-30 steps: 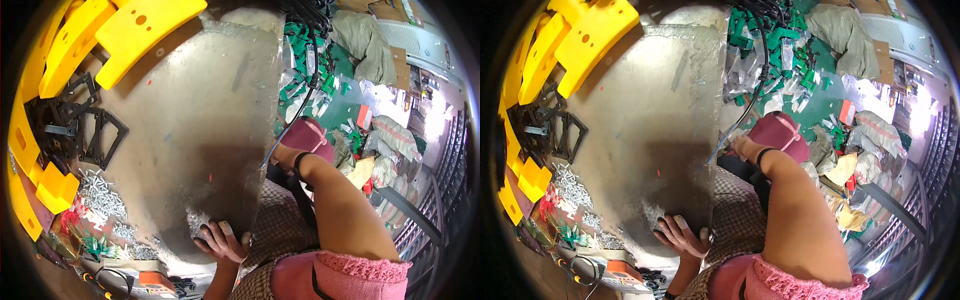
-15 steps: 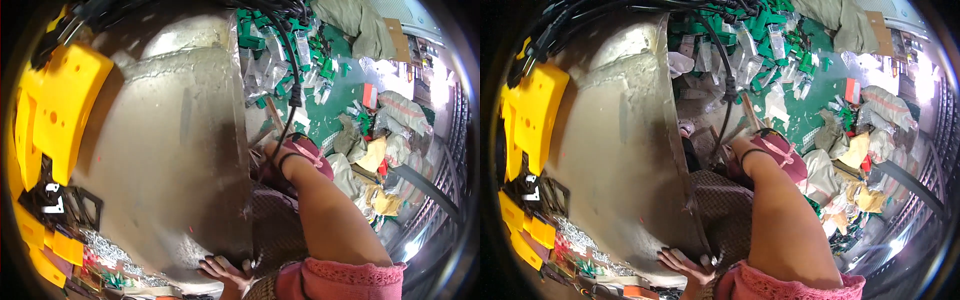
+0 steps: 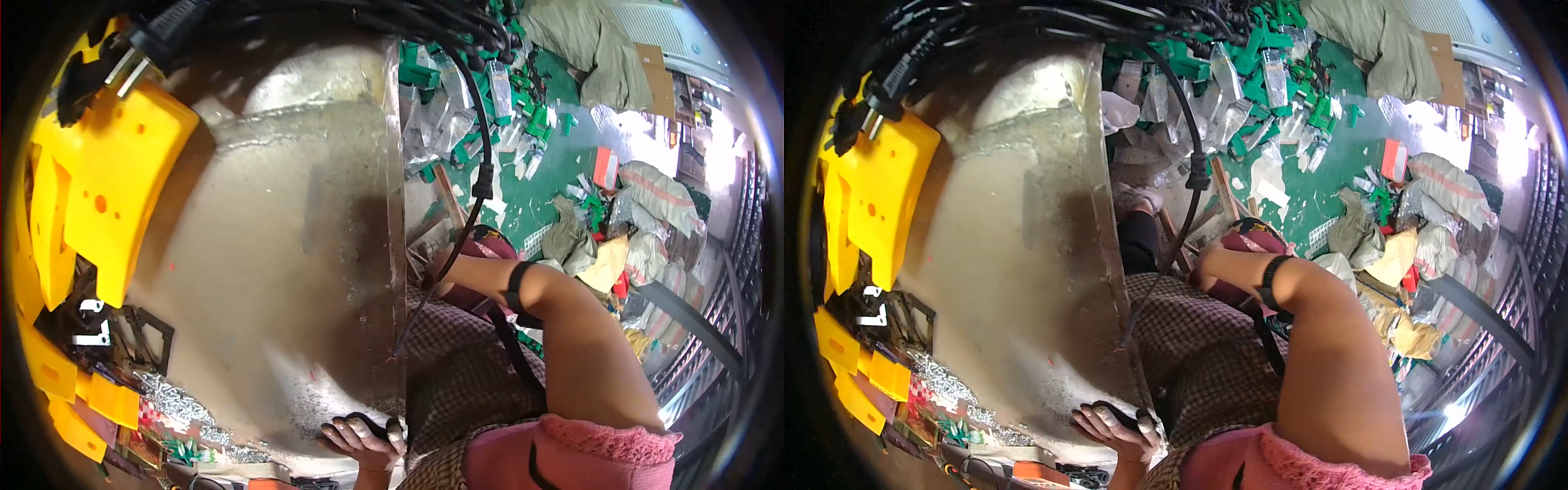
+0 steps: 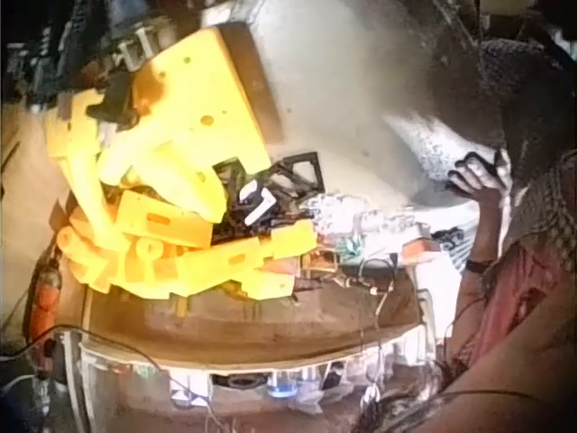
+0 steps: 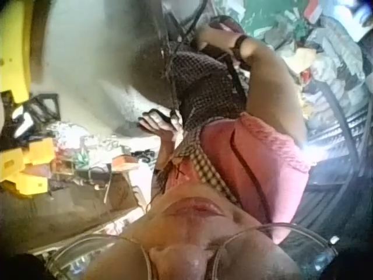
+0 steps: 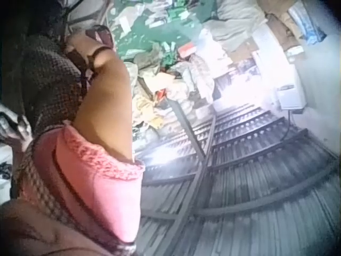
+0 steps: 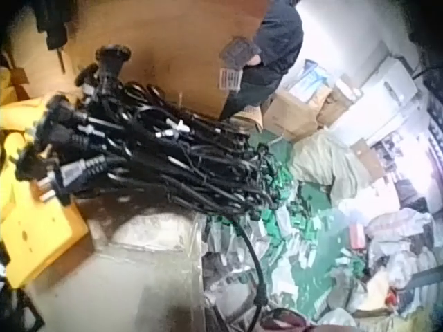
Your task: Assembling and soldering electronic components inside a yellow plastic housing.
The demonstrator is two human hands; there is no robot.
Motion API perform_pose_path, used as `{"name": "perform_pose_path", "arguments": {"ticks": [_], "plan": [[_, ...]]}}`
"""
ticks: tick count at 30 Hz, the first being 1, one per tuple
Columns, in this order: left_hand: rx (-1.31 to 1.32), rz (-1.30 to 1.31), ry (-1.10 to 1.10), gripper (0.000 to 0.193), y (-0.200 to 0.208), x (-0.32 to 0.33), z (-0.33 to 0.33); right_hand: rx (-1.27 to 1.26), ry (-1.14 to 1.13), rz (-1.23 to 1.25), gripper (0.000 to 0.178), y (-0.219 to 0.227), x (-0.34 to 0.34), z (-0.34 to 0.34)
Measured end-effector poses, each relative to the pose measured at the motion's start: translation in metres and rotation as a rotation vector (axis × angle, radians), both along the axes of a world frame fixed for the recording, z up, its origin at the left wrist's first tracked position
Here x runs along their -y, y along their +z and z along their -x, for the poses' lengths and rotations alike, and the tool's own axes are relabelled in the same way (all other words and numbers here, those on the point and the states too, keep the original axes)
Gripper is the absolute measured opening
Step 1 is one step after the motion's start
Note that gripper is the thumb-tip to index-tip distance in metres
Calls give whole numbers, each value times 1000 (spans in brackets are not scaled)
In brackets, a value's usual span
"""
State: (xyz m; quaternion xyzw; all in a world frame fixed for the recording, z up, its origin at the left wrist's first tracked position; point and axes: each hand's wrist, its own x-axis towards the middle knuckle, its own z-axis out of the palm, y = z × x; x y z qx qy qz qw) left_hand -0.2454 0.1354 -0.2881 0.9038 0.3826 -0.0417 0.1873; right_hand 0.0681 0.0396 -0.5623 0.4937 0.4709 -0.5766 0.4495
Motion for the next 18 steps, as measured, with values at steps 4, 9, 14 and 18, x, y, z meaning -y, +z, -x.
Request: {"name": "perform_pose_path", "arguments": {"ticks": [4, 9, 14, 18], "plan": [[-13, -17, 1, 75, 0, -1, 5, -72, 35, -82, 92, 22, -13, -33], [16, -20, 46, 74, 0, 3, 8, -152, 118, 9, 87, 9, -14, -78], [-21, -33, 71, 75, 3, 9, 24, -153, 1, 115, 63, 20, -22, -82], [46, 9, 76, 78, -6, 10, 14, 50, -664, -123, 53, -61, 69, -110]]}}
